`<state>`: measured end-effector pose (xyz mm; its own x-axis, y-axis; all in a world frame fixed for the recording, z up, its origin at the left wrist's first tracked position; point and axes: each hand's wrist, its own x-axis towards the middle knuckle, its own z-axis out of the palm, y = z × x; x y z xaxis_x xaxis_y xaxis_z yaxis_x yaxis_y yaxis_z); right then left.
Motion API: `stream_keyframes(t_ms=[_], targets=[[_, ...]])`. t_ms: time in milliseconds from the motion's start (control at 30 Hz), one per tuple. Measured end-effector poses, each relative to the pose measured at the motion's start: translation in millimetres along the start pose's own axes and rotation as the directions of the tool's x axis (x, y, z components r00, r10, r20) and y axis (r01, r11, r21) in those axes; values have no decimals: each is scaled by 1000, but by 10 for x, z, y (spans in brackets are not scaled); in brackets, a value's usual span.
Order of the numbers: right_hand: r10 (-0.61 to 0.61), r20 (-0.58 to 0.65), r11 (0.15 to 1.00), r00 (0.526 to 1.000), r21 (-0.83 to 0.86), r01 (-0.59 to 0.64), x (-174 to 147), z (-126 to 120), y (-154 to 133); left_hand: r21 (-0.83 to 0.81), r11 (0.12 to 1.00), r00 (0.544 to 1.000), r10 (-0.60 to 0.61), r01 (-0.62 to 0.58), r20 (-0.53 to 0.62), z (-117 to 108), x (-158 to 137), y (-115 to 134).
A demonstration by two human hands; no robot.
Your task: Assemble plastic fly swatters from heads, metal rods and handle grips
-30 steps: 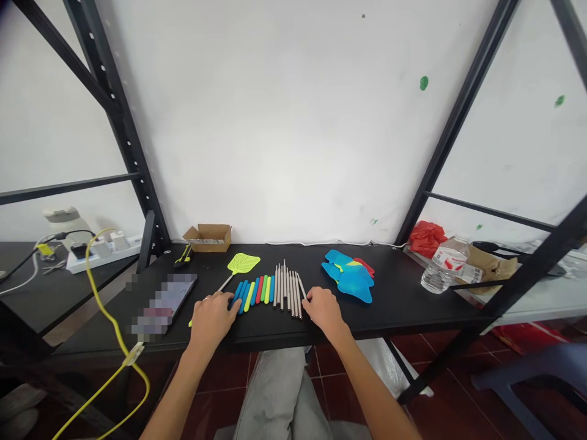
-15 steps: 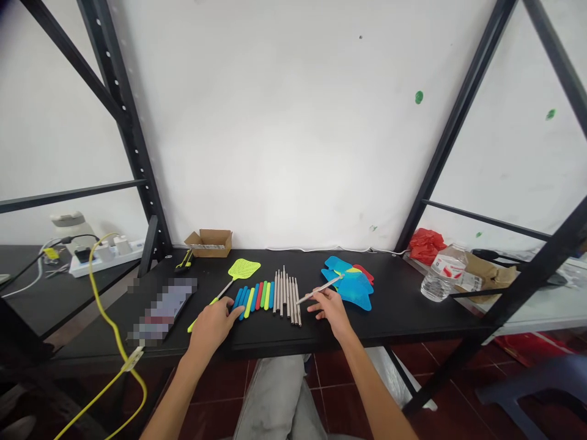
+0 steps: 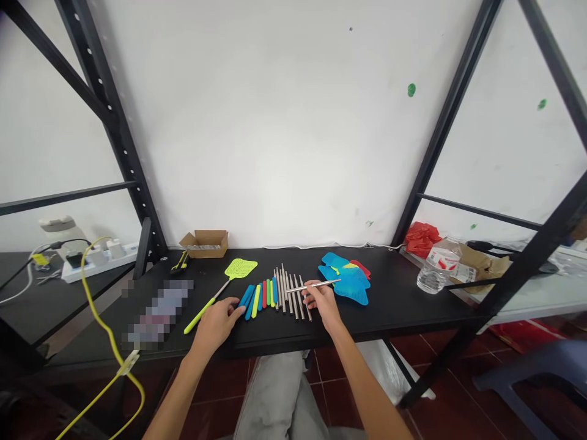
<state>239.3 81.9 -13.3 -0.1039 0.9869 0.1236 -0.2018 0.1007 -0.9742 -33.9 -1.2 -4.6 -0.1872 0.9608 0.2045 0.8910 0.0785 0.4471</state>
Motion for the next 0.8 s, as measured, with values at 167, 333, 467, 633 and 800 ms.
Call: stream_keyframes(t_ms=[167,333,467,633,800], targets=[[-7,25,1000,1000,1,7,-21,0,-10,-23,1000,999,11,-11,-31,-24,21,-22],[-57,-25,995,998,78,59,-39,-23,-9,-44,998,989,27,-34,-143,-45,2,47],[-90,-14,984,996,153,91,-82,-67,-25,-52,985,962,148,-164,-231,-42,-56,185],[-91,66,984,994,157,80,-119,-78,-39,-32,951,928,291,-306,-235,66,-149,409],[-107,72,987,992,125,98,-112,-78,-22,-76,927,907,340,-368,-250,145,-181,485]])
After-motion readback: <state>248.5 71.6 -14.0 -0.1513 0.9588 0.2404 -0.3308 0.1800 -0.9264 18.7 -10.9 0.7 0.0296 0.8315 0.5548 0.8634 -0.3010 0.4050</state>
